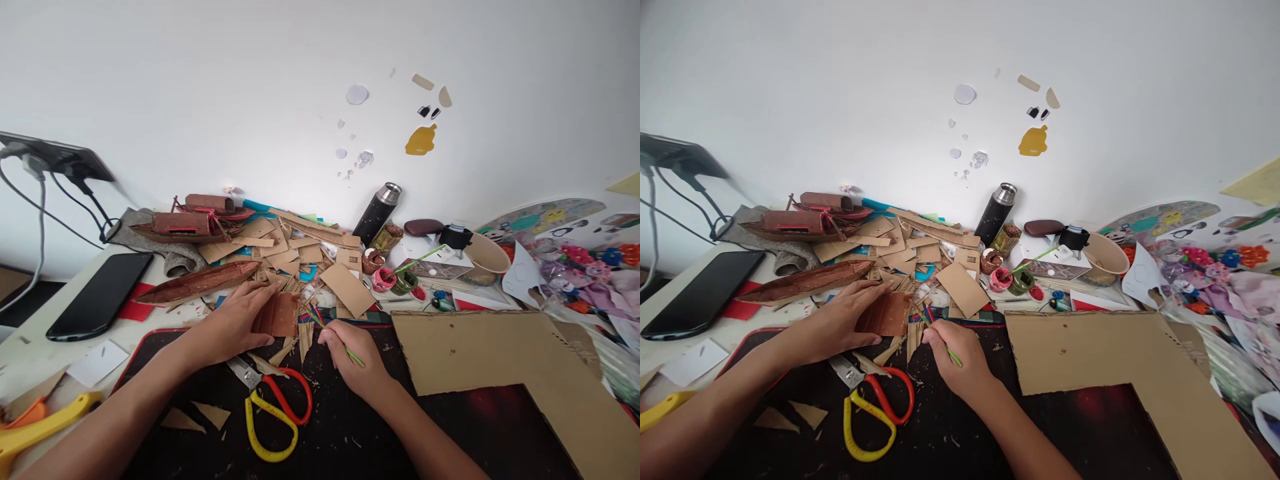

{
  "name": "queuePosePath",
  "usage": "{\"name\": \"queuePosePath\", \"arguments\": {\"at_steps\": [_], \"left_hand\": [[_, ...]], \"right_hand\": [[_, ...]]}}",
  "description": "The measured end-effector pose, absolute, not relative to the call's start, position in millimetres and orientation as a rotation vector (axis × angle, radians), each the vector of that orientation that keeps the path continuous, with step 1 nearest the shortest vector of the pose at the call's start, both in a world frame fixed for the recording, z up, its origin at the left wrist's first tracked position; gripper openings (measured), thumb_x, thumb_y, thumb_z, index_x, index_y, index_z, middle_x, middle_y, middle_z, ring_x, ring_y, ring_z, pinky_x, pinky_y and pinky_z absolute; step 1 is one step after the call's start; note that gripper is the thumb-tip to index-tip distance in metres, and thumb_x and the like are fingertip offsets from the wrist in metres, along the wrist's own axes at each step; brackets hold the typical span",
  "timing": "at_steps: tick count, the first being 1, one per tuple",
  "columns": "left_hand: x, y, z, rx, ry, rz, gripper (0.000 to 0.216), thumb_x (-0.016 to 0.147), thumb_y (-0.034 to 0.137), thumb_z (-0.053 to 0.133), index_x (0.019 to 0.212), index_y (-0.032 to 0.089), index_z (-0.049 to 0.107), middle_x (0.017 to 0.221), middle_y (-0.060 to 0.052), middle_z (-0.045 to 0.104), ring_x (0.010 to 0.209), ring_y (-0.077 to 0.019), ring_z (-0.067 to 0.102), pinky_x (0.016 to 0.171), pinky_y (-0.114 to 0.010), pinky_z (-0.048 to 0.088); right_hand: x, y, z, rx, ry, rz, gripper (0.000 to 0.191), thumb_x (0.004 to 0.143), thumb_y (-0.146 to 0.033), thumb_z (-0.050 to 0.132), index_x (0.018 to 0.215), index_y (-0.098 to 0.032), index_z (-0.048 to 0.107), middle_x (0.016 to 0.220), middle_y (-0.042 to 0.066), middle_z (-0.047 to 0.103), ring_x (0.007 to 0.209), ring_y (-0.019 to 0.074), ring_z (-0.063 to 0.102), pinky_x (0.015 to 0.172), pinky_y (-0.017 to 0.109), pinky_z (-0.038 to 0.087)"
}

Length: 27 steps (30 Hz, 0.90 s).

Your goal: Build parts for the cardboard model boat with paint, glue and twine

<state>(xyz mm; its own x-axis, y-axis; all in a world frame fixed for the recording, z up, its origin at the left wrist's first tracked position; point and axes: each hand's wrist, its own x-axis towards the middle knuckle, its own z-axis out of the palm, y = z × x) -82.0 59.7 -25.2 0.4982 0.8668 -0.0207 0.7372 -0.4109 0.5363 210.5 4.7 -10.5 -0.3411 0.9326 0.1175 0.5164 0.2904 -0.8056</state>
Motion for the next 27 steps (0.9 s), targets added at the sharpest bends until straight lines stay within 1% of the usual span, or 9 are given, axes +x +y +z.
{"name": "queuePosePath", "arguments": {"at_steps": [3, 6, 8, 11, 13, 17, 21, 23, 27], "left_hand": [[-81, 60, -22, 2.256, 1.327, 0.33, 0.095, 0.087, 0.038, 0.077, 0.171, 0.026, 0.034, 0.169, -0.014, 0.048, 0.162, -0.0362, 0.034, 0.129, -0.051, 0.038], [-81, 59, -22, 2.253, 1.327, 0.324, 0.097, 0.087, 0.038, 0.078, 0.171, 0.025, 0.033, 0.17, -0.014, 0.047, 0.161, -0.0362, 0.034, 0.13, -0.051, 0.038], [-82, 59, -24, 2.254, 1.322, 0.33, 0.097, 0.087, 0.039, 0.078, 0.171, 0.025, 0.033, 0.17, -0.014, 0.046, 0.161, -0.0366, 0.034, 0.13, -0.052, 0.037], [-83, 59, -26, 2.26, 1.317, 0.347, 0.094, 0.087, 0.039, 0.079, 0.17, 0.024, 0.036, 0.169, -0.015, 0.047, 0.16, -0.037, 0.036, 0.13, -0.053, 0.037], [-83, 60, -27, 2.267, 1.314, 0.348, 0.094, 0.088, 0.039, 0.078, 0.17, 0.023, 0.036, 0.169, -0.015, 0.047, 0.16, -0.0366, 0.036, 0.13, -0.053, 0.037], [-83, 60, -28, 2.274, 1.323, 0.344, 0.094, 0.088, 0.037, 0.078, 0.17, 0.024, 0.035, 0.168, -0.014, 0.049, 0.161, -0.036, 0.034, 0.129, -0.05, 0.039], [-83, 61, -30, 2.275, 1.341, 0.359, 0.093, 0.086, 0.039, 0.079, 0.169, 0.025, 0.038, 0.168, -0.014, 0.05, 0.16, -0.0359, 0.038, 0.128, -0.049, 0.041], [-83, 60, -29, 2.278, 1.345, 0.368, 0.094, 0.086, 0.038, 0.08, 0.169, 0.026, 0.039, 0.168, -0.013, 0.05, 0.159, -0.036, 0.039, 0.128, -0.049, 0.041], [-82, 60, -26, 2.279, 1.343, 0.35, 0.095, 0.085, 0.038, 0.08, 0.169, 0.024, 0.039, 0.167, -0.014, 0.051, 0.16, -0.036, 0.038, 0.128, -0.049, 0.041]], "right_hand": [[204, 17, -12, -1.274, -1.975, 0.858, 0.036, 0.113, -0.035, 0.044, 0.085, -0.025, 0.063, 0.061, -0.002, 0.056, 0.06, 0.0185, 0.059, 0.067, 0.03, 0.044], [199, 23, -13, -1.225, -1.998, 0.817, 0.036, 0.113, -0.035, 0.044, 0.084, -0.024, 0.062, 0.067, 0.0, 0.061, 0.066, 0.0192, 0.062, 0.068, 0.03, 0.044], [202, 19, -12, -1.235, -1.987, 0.845, 0.036, 0.113, -0.035, 0.044, 0.084, -0.024, 0.062, 0.066, 0.0, 0.06, 0.063, 0.0183, 0.061, 0.067, 0.03, 0.044], [211, 9, -10, -1.296, -1.93, 0.938, 0.037, 0.114, -0.037, 0.042, 0.086, -0.024, 0.063, 0.057, -0.004, 0.054, 0.054, 0.0166, 0.057, 0.065, 0.029, 0.044], [215, 4, -9, -1.322, -1.916, 0.968, 0.037, 0.114, -0.038, 0.042, 0.088, -0.024, 0.064, 0.056, -0.005, 0.053, 0.052, 0.0161, 0.056, 0.065, 0.028, 0.044], [213, 8, -10, -1.333, -1.904, 0.944, 0.037, 0.114, -0.039, 0.043, 0.089, -0.024, 0.065, 0.055, -0.005, 0.053, 0.051, 0.0162, 0.056, 0.065, 0.028, 0.044], [207, 14, -12, -1.317, -1.884, 0.918, 0.037, 0.113, -0.039, 0.043, 0.087, -0.024, 0.064, 0.054, -0.005, 0.053, 0.05, 0.016, 0.056, 0.065, 0.029, 0.044], [207, 11, -10, -1.306, -1.892, 0.935, 0.037, 0.113, -0.039, 0.044, 0.086, -0.024, 0.064, 0.054, -0.005, 0.053, 0.05, 0.0155, 0.056, 0.065, 0.028, 0.044], [212, -5, -3, -1.285, -1.899, 1.004, 0.038, 0.114, -0.039, 0.043, 0.086, -0.023, 0.064, 0.053, -0.005, 0.053, 0.049, 0.0147, 0.054, 0.062, 0.027, 0.043]]}}
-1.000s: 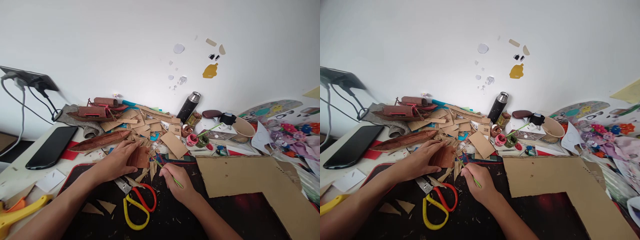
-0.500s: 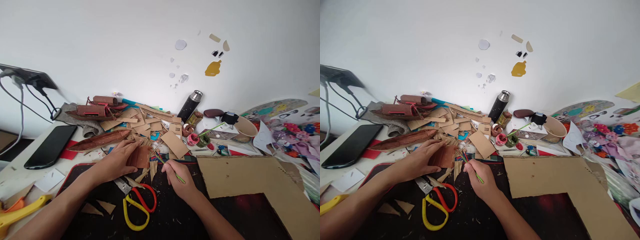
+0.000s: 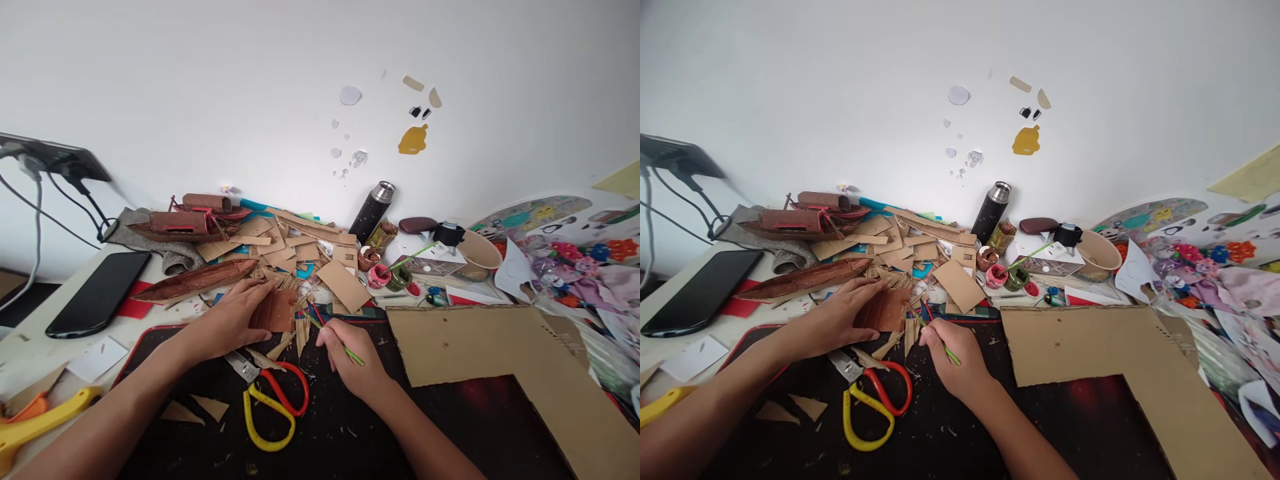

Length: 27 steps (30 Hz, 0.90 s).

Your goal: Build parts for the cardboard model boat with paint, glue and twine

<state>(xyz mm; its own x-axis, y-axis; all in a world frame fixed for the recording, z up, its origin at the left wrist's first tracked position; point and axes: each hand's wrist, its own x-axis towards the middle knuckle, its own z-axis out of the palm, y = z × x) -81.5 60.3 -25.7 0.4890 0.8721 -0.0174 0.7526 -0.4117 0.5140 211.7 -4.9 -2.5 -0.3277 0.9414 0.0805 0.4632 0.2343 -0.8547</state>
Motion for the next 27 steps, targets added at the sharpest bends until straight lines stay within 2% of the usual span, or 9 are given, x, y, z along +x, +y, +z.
{"name": "queuePosePath", "arguments": {"at_steps": [10, 20, 27], "left_hand": [[-83, 61, -29, 2.308, 1.336, 0.319, 0.096, 0.087, 0.04, 0.079, 0.17, 0.021, 0.036, 0.169, -0.016, 0.048, 0.16, -0.0371, 0.037, 0.13, -0.053, 0.038], [-84, 60, -27, 2.407, 1.361, 0.418, 0.087, 0.087, 0.036, 0.077, 0.165, 0.022, 0.041, 0.16, -0.014, 0.057, 0.155, -0.0371, 0.041, 0.127, -0.053, 0.04], [-91, 64, -24, 2.373, 1.41, 0.384, 0.089, 0.085, 0.04, 0.078, 0.164, 0.02, 0.043, 0.16, -0.015, 0.059, 0.152, -0.0386, 0.046, 0.123, -0.052, 0.044]], "right_hand": [[210, -4, -6, -1.314, -1.837, 1.035, 0.039, 0.113, -0.042, 0.044, 0.086, -0.023, 0.065, 0.054, -0.005, 0.053, 0.049, 0.0142, 0.055, 0.06, 0.027, 0.041], [219, -21, -6, -1.306, -1.684, 1.267, 0.05, 0.113, -0.057, 0.043, 0.086, -0.021, 0.064, 0.052, -0.005, 0.053, 0.045, 0.0127, 0.052, 0.053, 0.025, 0.039], [199, -4, -8, -1.291, -1.787, 1.126, 0.044, 0.114, -0.049, 0.043, 0.088, -0.021, 0.067, 0.054, -0.005, 0.053, 0.048, 0.0135, 0.055, 0.058, 0.025, 0.042]]}}
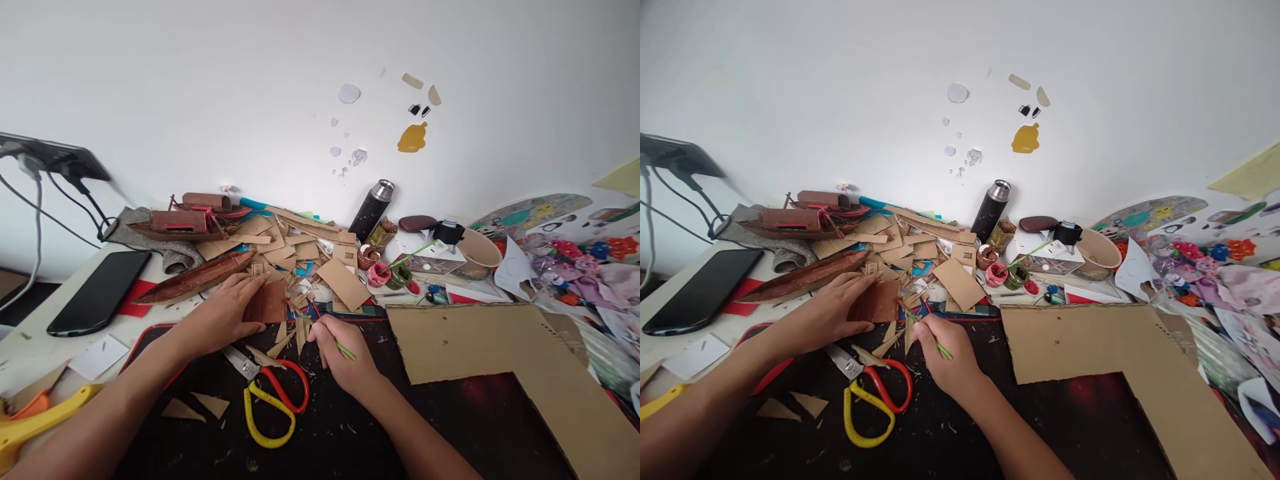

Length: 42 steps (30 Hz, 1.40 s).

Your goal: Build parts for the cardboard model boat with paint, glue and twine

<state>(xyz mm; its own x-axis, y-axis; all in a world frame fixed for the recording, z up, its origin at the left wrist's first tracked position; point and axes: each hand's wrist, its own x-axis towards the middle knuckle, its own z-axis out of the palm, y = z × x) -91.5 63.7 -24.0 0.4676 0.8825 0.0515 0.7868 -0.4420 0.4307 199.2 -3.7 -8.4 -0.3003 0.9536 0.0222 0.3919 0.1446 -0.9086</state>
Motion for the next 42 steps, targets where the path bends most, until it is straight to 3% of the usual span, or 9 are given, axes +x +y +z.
{"name": "queuePosePath", "arguments": {"at_steps": [10, 17, 42], "left_hand": [[-93, 65, -22, 2.298, 1.409, 0.381, 0.089, 0.083, 0.04, 0.079, 0.163, 0.025, 0.044, 0.16, -0.014, 0.059, 0.152, -0.0393, 0.048, 0.122, -0.054, 0.045], [-93, 64, -23, 2.305, 1.426, 0.373, 0.086, 0.084, 0.039, 0.078, 0.162, 0.023, 0.046, 0.159, -0.015, 0.06, 0.151, -0.0391, 0.048, 0.122, -0.053, 0.045], [-93, 65, -25, 2.314, 1.413, 0.402, 0.088, 0.084, 0.042, 0.077, 0.163, 0.023, 0.044, 0.16, -0.015, 0.059, 0.152, -0.0397, 0.047, 0.123, -0.054, 0.045]], "right_hand": [[201, -1, -10, -1.32, -1.782, 1.154, 0.049, 0.114, -0.054, 0.041, 0.087, -0.022, 0.065, 0.054, -0.005, 0.053, 0.048, 0.0142, 0.054, 0.057, 0.026, 0.042], [185, 22, -10, -1.304, -1.82, 1.077, 0.05, 0.114, -0.058, 0.04, 0.089, -0.025, 0.067, 0.058, -0.001, 0.056, 0.056, 0.0194, 0.06, 0.06, 0.03, 0.045], [195, 11, -5, -1.319, -1.79, 1.094, 0.052, 0.114, -0.058, 0.041, 0.085, -0.023, 0.065, 0.051, -0.005, 0.051, 0.046, 0.0151, 0.052, 0.057, 0.028, 0.043]]}}
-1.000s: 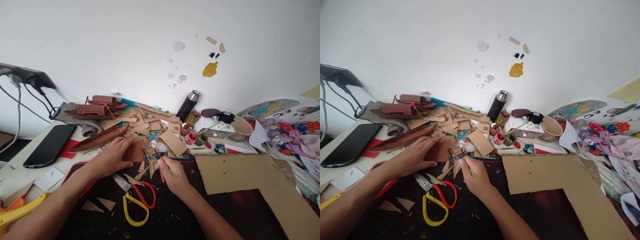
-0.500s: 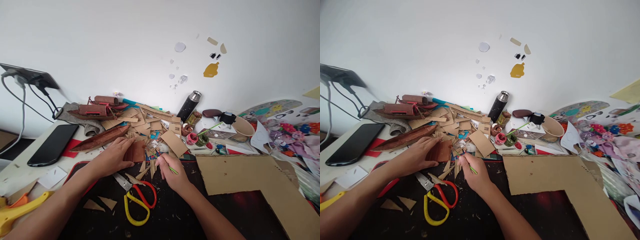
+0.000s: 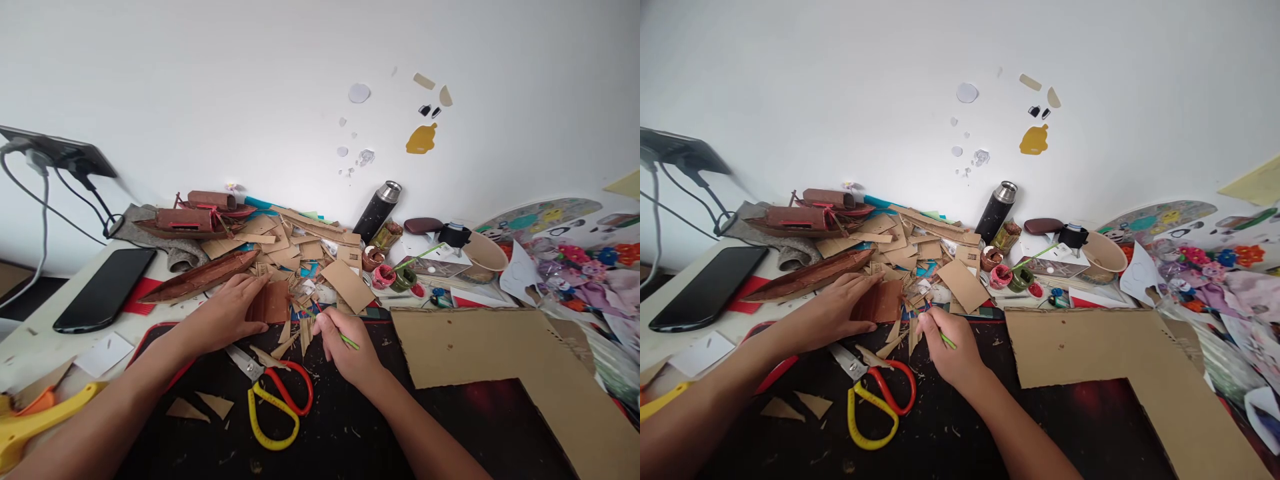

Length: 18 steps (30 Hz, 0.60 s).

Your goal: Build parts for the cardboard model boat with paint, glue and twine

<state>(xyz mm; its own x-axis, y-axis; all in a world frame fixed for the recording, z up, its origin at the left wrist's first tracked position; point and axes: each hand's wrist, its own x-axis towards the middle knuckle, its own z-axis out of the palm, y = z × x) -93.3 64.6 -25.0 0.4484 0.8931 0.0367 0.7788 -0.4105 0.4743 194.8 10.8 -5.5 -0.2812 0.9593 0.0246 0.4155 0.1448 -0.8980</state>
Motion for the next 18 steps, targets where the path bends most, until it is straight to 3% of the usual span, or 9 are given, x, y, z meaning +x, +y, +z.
{"name": "queuePosePath", "arguments": {"at_steps": [6, 18], "left_hand": [[-92, 64, -20, 2.32, 1.4, 0.407, 0.086, 0.085, 0.04, 0.076, 0.164, 0.025, 0.043, 0.159, -0.014, 0.06, 0.151, -0.039, 0.048, 0.122, -0.054, 0.045], [-92, 56, -12, 2.394, 1.362, 0.435, 0.087, 0.09, 0.043, 0.074, 0.167, 0.025, 0.038, 0.163, -0.013, 0.056, 0.154, -0.0383, 0.045, 0.123, -0.052, 0.045]], "right_hand": [[199, 2, -5, -1.323, -1.723, 1.199, 0.052, 0.113, -0.059, 0.043, 0.086, -0.022, 0.065, 0.05, -0.006, 0.051, 0.045, 0.0135, 0.051, 0.054, 0.026, 0.04], [193, 17, -4, -1.259, -1.662, 1.099, 0.056, 0.111, -0.066, 0.043, 0.087, -0.021, 0.069, 0.051, -0.004, 0.053, 0.047, 0.0152, 0.055, 0.059, 0.029, 0.047]]}}
